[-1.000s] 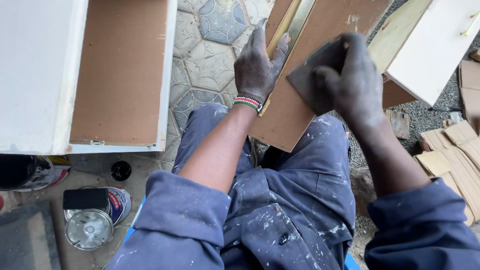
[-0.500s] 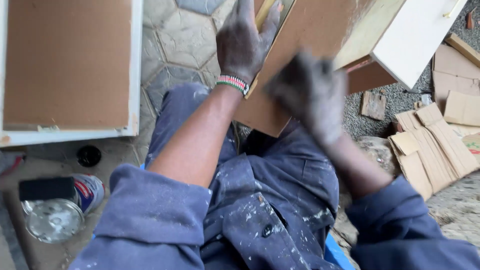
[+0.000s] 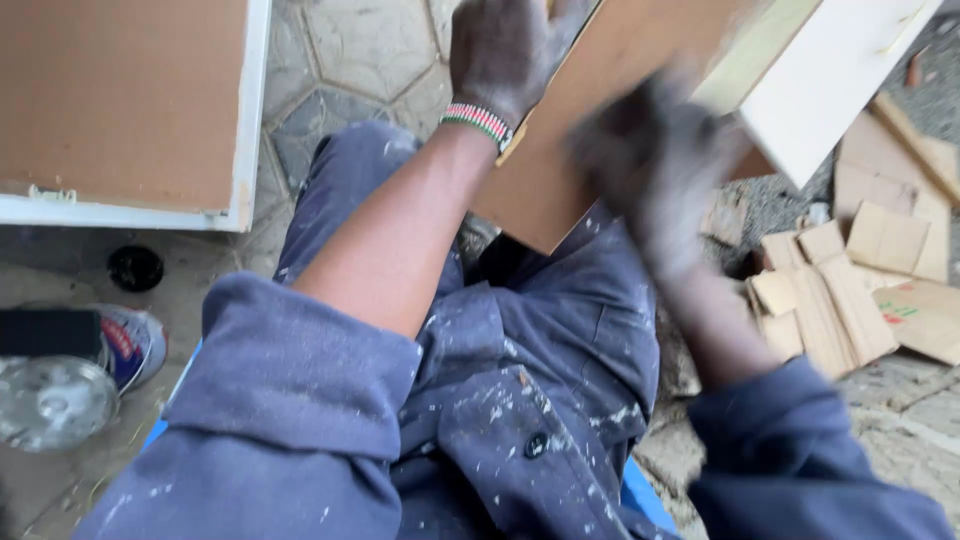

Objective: The person sands the edges and surfaces of a white wooden drawer using a sanding block. They hold the drawer on their lap, rotate it to access different sides, and sand around the metal slide rails and the front face.

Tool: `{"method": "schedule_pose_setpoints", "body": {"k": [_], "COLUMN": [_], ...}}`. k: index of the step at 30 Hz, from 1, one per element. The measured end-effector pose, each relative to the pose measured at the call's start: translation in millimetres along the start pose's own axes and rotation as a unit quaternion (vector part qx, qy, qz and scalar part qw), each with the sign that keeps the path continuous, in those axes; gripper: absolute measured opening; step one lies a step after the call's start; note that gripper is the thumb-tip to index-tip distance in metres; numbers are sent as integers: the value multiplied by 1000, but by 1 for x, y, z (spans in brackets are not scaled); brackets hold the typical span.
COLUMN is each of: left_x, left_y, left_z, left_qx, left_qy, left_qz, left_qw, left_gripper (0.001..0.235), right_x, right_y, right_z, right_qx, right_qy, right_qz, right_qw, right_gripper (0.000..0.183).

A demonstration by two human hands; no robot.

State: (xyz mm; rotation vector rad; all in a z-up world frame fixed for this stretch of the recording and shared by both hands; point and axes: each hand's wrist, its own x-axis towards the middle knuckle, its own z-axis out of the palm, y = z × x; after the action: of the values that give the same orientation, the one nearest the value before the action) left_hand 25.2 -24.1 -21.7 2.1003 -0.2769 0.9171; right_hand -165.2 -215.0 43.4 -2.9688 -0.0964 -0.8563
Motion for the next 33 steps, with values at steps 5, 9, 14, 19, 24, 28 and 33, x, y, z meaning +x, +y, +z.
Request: {"method": "schedule_pose_setpoints", "body": {"k": [5,9,14,19,24,28,33], "left_x": [-5,-13,-10,-28,-22,-27,-30], "left_y": [2,3,1,10,6,12,10], "left_z": [-9,-9,-27,-50,-41,-38,-44], "left_qx": [24,21,-19,-22,-8,-3,-1], "left_qy": [-93,-78,-99,-111,-108,-96,-98], "left_qz": [-36,-20,-22,-34,-32,-31,-22], "left_qw": [995,996,995,993,994,995,995], "left_gripper": [46,46,66,65,65,65,68], "right_x": [-28,-11,-10,52,43,106,11], "right_y": [30,15,25,85,12,64,23], "right_z": [23,-1,25,39,-11,-17,-3], "right_qx": [8,84,95,-85,171,13,92], "right_qy": [-157,-27,-101,-1,-115,71,-141], "right_qz": [-188,-46,-226,-8,-191,-157,-112], "right_qw": [970,995,964,996,960,985,979], "right_gripper": [95,124,84,38,62,13,53]}}
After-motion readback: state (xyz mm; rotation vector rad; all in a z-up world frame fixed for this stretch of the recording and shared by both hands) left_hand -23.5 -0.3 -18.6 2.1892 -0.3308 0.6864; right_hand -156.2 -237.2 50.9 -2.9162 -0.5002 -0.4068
